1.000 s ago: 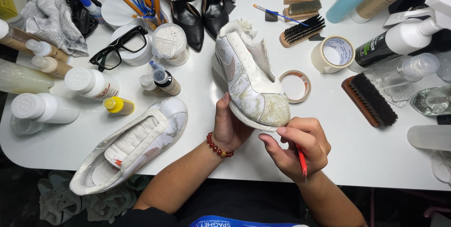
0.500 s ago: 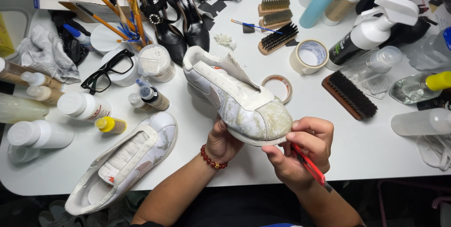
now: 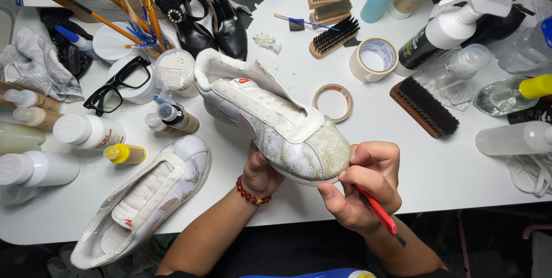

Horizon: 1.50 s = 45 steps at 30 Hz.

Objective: Apply masking tape to the midsole of a pair of sneakers and trim with a utility knife to prepare them for repair or customization.

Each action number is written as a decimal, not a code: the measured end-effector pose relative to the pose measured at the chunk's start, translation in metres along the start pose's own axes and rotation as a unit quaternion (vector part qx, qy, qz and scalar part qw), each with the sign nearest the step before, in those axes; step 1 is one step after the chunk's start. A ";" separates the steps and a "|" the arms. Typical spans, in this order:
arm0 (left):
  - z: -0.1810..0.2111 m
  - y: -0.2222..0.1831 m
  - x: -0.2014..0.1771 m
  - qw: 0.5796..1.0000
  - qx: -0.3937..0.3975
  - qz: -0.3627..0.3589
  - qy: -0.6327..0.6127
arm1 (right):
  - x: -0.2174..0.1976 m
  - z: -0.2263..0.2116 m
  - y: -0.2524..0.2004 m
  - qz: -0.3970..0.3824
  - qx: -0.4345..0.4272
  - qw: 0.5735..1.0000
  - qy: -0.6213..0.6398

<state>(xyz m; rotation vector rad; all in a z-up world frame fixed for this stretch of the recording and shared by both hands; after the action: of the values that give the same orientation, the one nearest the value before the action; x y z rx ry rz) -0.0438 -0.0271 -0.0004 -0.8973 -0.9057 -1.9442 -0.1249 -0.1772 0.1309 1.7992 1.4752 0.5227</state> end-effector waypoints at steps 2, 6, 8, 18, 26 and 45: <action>0.002 0.000 0.004 1.000 0.001 0.001 0.003 | -0.001 0.003 -0.001 -0.002 0.004 1.000 0.014; -0.007 -0.007 -0.008 1.000 -0.010 -0.001 -0.029 | 0.001 0.007 -0.001 0.003 0.022 0.998 0.061; -0.010 -0.009 -0.010 0.999 -0.023 -0.008 -0.044 | 0.000 0.006 -0.001 0.005 0.031 0.998 0.059; -0.011 -0.009 -0.016 0.997 -0.044 0.004 -0.062 | 0.004 0.007 0.002 0.001 0.046 0.997 0.068; -0.006 -0.006 -0.011 0.999 -0.023 0.007 -0.029 | 0.004 0.006 0.003 0.003 0.028 0.999 0.028; -0.004 -0.007 -0.017 1.000 0.016 0.016 0.019 | -0.004 0.009 0.006 -0.020 0.022 0.999 0.040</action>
<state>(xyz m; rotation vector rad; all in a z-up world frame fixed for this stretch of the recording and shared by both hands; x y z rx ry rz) -0.0433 -0.0210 -0.0183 -0.8486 -0.8921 -1.9094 -0.1155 -0.1838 0.1303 1.7981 1.5854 0.5526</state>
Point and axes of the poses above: each hand's wrist, its own y-axis towards the middle knuckle, its own x-axis out of the palm, z = x × y, the point moved 2 cm from there along y, towards the middle knuckle, and after that the axes turned 13 degrees about y, right-handed, at the moved point
